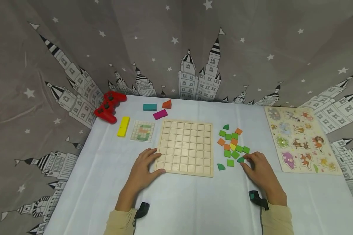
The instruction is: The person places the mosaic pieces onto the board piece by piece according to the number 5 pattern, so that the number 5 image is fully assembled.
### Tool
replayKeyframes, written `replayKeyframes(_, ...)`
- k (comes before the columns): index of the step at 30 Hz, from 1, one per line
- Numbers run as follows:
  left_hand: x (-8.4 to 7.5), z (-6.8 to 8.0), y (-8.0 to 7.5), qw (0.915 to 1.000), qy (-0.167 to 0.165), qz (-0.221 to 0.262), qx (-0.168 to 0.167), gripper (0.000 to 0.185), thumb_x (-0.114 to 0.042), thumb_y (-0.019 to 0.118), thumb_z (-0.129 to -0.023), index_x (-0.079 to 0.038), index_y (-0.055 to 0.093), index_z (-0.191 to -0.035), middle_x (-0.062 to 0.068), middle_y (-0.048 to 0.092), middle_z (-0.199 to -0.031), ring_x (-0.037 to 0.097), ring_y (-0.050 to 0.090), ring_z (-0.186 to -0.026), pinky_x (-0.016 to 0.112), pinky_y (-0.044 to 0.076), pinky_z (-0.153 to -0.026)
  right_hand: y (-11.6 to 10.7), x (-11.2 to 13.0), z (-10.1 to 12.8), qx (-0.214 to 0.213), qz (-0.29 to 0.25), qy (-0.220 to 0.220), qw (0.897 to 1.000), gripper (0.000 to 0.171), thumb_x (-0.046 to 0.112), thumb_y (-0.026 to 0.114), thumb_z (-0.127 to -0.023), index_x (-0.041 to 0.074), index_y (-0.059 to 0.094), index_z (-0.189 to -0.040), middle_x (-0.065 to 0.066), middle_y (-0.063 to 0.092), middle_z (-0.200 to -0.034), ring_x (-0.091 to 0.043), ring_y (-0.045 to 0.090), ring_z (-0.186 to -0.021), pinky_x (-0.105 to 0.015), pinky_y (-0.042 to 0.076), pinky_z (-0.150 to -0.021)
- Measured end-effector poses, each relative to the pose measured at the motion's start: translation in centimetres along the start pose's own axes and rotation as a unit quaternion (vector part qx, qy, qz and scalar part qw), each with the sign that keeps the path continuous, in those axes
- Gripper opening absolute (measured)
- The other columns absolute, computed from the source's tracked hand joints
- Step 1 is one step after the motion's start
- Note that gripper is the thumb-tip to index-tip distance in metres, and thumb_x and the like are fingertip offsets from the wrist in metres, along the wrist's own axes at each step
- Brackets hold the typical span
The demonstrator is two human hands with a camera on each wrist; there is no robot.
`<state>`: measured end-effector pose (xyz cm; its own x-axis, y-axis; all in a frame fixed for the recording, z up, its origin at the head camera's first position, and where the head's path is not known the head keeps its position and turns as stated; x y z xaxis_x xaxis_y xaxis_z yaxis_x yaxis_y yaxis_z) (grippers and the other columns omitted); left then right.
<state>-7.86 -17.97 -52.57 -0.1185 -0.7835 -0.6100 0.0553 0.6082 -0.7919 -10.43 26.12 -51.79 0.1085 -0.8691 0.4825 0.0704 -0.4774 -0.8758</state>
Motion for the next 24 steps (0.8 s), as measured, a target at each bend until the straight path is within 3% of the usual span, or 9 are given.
replayKeyframes(6,-0.1,0.1,0.1,1.0,0.003,-0.003,0.006,0.073,-0.045,0.087,-0.077,-0.018,0.062,-0.139,0.008,0.048,-0.157,0.035,0.033,-0.151,0.063,0.031,-0.12,-0.2,0.1,0.0,-0.034,-0.014,-0.01,0.999,0.033,0.019,0.073,-0.093,-0.001,0.064,-0.118,-0.015,0.061,-0.107,-0.03,0.052,-0.107,-0.054,0.047,-0.098)
replayKeyframes(10,-0.1,0.3,-0.1,0.9999,0.002,-0.012,0.009,0.073,-0.044,0.089,-0.075,-0.017,0.063,-0.138,0.009,0.048,-0.157,0.036,0.033,-0.151,0.063,0.032,-0.119,-0.2,1.4,-0.6,-0.046,-0.032,-0.036,0.998,0.032,0.018,0.074,-0.093,0.0,0.065,-0.117,-0.014,0.062,-0.108,-0.03,0.052,-0.108,-0.053,0.047,-0.098)
replayKeyframes(18,-0.3,0.3,-0.5,0.9999,-0.004,-0.012,0.01,0.063,-0.041,0.091,-0.072,-0.015,0.068,-0.125,0.009,0.048,-0.156,0.035,0.032,-0.152,0.061,0.031,-0.121,0.6,7.6,-4.8,-0.051,-0.055,-0.149,0.986,0.027,0.018,0.08,-0.088,0.003,0.068,-0.108,-0.008,0.062,-0.098,-0.023,0.052,-0.096,-0.041,0.047,-0.083)
replayKeyframes(24,-0.4,0.1,0.0,1.0,-0.004,-0.003,0.005,0.049,-0.037,0.093,-0.07,-0.017,0.066,-0.106,0.009,0.049,-0.155,0.036,0.033,-0.151,0.063,0.031,-0.12,2.5,12.2,-8.5,0.004,-0.07,-0.194,0.978,0.03,0.028,0.076,-0.092,0.009,0.068,-0.114,-0.005,0.061,-0.102,-0.019,0.053,-0.097,-0.039,0.051,-0.087)
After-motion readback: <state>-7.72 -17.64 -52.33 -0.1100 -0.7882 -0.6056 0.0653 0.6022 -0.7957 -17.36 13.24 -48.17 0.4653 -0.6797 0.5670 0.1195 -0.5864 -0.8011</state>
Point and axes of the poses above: each hand's wrist, its own z-axis away from the middle knuckle, its own y-axis out of the palm, x = y × z, the point moved 4 cm from there along -z, towards the middle knuckle
